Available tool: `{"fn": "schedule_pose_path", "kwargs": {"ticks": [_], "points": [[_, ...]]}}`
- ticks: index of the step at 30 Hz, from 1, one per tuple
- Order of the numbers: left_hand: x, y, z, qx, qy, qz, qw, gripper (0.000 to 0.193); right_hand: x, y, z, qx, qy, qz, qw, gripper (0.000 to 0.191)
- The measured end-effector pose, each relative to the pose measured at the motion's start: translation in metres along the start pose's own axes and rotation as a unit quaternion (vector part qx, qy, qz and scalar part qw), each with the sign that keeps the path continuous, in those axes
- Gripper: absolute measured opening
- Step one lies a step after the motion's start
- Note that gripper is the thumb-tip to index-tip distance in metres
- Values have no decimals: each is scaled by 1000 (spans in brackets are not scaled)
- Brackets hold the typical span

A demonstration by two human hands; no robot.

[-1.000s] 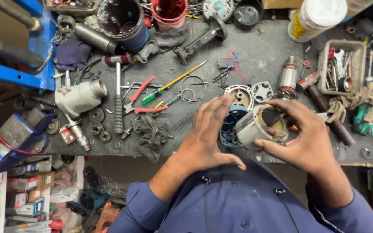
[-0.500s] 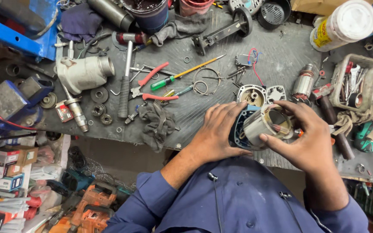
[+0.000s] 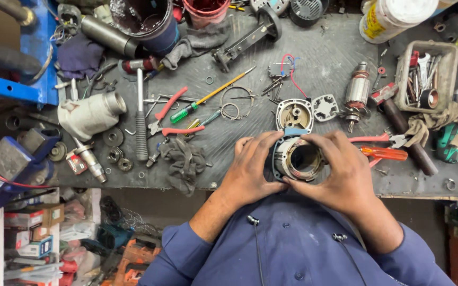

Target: The person cleans their hands with a rag, then handles a blue electric motor housing, rotating it and inspecting the interior. They use pliers to adjust internal components and a screwdriver to manipulate parts inside the housing. The person continues to rotate and inspect the motor housing throughout the clip.

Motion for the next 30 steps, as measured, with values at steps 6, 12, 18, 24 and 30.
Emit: {"fn": "schedule_pose_path", "kwargs": {"ticks": [6,12,18,24,30], "points": [[-3,3,-2,14,-8,-20,1000,108,2,-3,4,-4,25,9,1000,74],[-8,5,-3,-2,-12,-30,999,105,3,-6,8,-8,21,14,1000,74],[-7,5,-2,-6,-8,-9,1000,109,-5,-5,12,-31,19,-24,999,76],[-5,7,-2,-1,-3,-3,1000,108,-9,1,20,-47,5,-36,998,77],[-3,8,-1,-5,8,9,1000,106,-15,10,20,-44,9,-51,998,79]]}}
Point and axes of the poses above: each hand's wrist, its own z-axis away from the middle knuckle, its own y-axis out of the palm, x = y × z, the point moved 4 cm from there along -z, towards the middle knuckle, and after that the axes turned 14 degrees about -z, right-handed, at the moved point
